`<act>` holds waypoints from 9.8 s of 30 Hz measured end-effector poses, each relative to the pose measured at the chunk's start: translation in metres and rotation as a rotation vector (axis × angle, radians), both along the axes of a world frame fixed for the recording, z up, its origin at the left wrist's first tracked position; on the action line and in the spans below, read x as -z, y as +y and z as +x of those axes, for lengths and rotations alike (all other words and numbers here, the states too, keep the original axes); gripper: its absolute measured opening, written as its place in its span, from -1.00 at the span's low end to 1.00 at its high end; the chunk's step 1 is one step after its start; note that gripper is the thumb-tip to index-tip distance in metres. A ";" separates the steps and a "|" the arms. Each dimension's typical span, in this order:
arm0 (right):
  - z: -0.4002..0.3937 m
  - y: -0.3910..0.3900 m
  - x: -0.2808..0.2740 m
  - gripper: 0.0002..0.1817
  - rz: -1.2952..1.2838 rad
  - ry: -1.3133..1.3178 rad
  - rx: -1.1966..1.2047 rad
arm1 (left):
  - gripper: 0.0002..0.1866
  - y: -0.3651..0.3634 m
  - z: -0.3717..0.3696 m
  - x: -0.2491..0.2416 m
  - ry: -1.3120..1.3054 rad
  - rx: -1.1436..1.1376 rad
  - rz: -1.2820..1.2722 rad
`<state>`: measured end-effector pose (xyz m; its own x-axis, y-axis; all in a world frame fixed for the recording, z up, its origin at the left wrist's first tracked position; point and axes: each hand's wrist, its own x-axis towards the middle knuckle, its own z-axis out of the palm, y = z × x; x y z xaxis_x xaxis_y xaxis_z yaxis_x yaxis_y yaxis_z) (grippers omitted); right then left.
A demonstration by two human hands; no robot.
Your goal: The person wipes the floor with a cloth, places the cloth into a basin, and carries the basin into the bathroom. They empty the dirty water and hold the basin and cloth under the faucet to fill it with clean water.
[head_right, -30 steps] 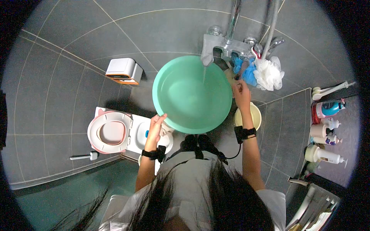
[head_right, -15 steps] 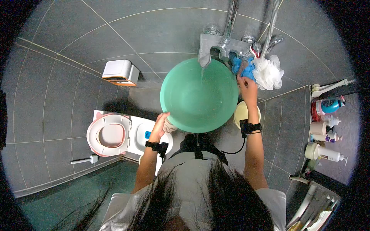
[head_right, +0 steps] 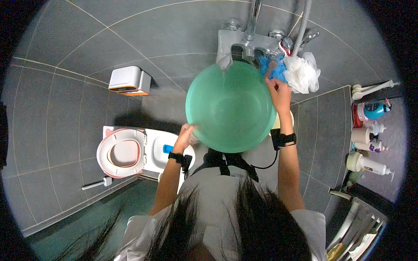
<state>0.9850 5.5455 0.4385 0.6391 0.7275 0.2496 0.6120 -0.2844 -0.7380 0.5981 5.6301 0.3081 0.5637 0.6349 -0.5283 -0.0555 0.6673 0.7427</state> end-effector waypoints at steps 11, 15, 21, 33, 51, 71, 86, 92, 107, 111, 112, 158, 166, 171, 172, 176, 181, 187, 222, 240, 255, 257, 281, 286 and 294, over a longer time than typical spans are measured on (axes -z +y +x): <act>0.000 0.001 -0.002 -0.66 0.001 0.047 -0.004 | -0.92 0.008 -0.020 -0.013 0.003 -0.084 0.096; 0.001 0.001 -0.001 -0.66 0.013 0.024 -0.006 | -0.88 0.016 -0.033 0.020 -0.061 -0.039 0.141; 0.010 0.010 0.010 -0.58 -0.094 -0.094 0.011 | -0.86 0.013 -0.020 0.006 -0.013 -0.102 0.177; -0.006 0.005 0.060 -0.60 -0.113 -0.064 0.118 | -0.90 0.004 -0.023 -0.039 0.062 -0.281 0.247; -0.081 -0.025 0.057 -0.60 -0.309 1.004 -0.215 | -0.46 -0.003 -0.080 -0.015 0.340 0.080 0.006; -0.109 -0.068 0.121 -0.53 -0.245 0.753 -0.309 | -0.74 -0.033 -0.116 -0.021 0.340 -0.010 0.316; -0.115 -0.050 0.098 -0.38 -0.242 0.496 -0.226 | -0.61 -0.052 -0.075 0.043 0.500 -0.043 0.097; -0.116 -0.094 0.215 -0.48 -0.411 0.663 0.025 | -0.54 -0.062 -0.074 0.082 0.427 -0.097 -0.190; -0.086 -0.115 0.403 -0.56 -0.267 1.385 0.442 | -0.70 -0.076 -0.061 0.224 0.753 0.230 0.283; -0.064 -0.075 0.463 -0.62 -0.329 1.306 0.491 | -0.72 -0.088 -0.065 0.252 0.677 0.067 -0.041; -0.059 -0.067 0.480 -0.64 -0.344 1.276 0.517 | -0.72 -0.094 -0.068 0.265 0.683 0.063 -0.018; -0.105 -0.052 0.409 -0.76 -0.454 1.077 0.217 | -0.64 0.032 -0.092 0.208 -0.103 -0.403 -0.410; -0.152 -0.079 0.245 -0.76 -0.309 1.281 0.195 | -0.62 0.057 -0.028 0.098 0.462 0.072 0.541; -0.138 -0.099 0.197 -0.79 -0.212 1.208 0.178 | -0.42 0.059 -0.063 0.067 0.702 0.007 0.704; -0.134 -0.102 0.196 -0.78 -0.175 1.219 0.181 | -0.38 0.054 -0.071 0.071 0.643 0.116 0.469; -0.118 -0.099 0.163 -0.75 -0.033 1.241 0.152 | -0.34 0.020 -0.048 0.023 0.414 0.256 -0.101; -0.081 -0.075 0.106 -0.55 -0.280 0.562 -0.041 | -0.66 -0.004 -0.031 0.001 0.094 -0.032 0.024; -0.036 0.000 0.056 -0.56 0.183 0.278 -0.024 | -0.74 -0.010 -0.031 -0.061 0.105 -0.174 0.020; -0.021 0.010 0.001 -0.56 -0.042 -0.050 0.099 | -0.75 -0.034 0.014 -0.082 0.040 -0.185 -0.006; -0.023 0.008 -0.002 -0.56 -0.097 -0.051 0.123 | -0.74 -0.033 0.013 -0.076 0.099 -0.193 -0.014; -0.019 0.008 0.004 -0.51 -0.093 -0.060 0.082 | -0.80 -0.032 0.018 -0.079 0.080 -0.169 -0.002; -0.018 0.009 0.006 -0.49 -0.117 -0.062 0.088 | -0.84 -0.033 0.023 -0.084 0.069 -0.195 0.007; -0.016 0.011 0.014 -0.42 -0.133 -0.050 0.113 | -0.81 -0.019 0.022 -0.070 0.084 -0.193 0.009; -0.019 0.009 0.006 -0.50 -0.122 -0.064 0.105 | -0.80 -0.020 0.019 -0.073 0.086 -0.216 0.005; -0.024 0.009 -0.006 -0.54 -0.138 -0.040 0.090 | -0.80 -0.017 0.015 -0.076 0.043 -0.259 0.010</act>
